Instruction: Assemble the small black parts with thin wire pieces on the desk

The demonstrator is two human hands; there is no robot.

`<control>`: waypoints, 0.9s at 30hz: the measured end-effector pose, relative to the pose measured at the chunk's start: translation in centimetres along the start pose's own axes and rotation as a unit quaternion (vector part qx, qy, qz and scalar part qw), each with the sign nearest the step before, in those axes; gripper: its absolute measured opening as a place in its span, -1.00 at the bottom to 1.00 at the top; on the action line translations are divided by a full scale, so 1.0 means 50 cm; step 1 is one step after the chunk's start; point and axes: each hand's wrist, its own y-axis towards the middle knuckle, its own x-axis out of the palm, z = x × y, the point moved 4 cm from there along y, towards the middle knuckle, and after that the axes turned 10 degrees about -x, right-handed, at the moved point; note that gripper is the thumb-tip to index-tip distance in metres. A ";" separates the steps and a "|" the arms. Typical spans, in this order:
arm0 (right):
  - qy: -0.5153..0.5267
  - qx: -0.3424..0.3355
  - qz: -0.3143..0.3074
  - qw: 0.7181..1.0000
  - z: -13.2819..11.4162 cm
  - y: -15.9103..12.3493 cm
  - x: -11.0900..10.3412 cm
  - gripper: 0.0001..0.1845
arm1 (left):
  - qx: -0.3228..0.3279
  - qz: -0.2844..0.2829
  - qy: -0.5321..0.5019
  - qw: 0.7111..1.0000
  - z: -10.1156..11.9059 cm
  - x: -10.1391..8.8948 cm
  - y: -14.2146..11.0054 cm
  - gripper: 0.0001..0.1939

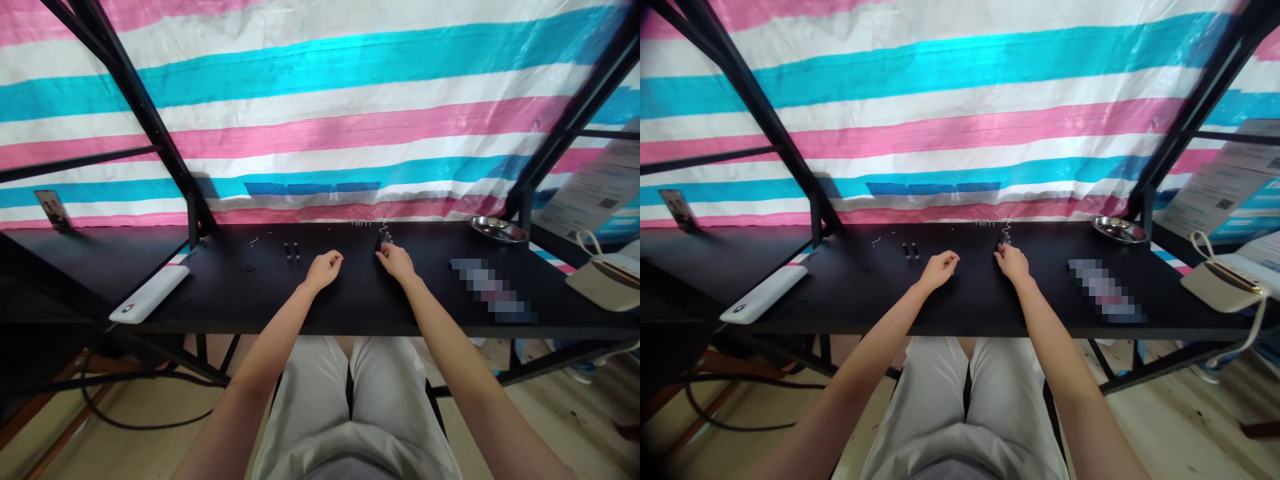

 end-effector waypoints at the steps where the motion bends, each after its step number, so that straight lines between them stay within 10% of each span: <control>1: -0.001 0.001 -0.005 1.000 0.002 0.001 -0.001 -0.80 | 0.001 0.000 0.000 1.000 -0.001 0.000 0.000 -0.82; 27: -0.021 0.125 -0.079 0.989 0.036 -0.008 -0.029 -0.74 | -0.020 0.116 0.029 0.993 0.002 -0.030 -0.003 -0.84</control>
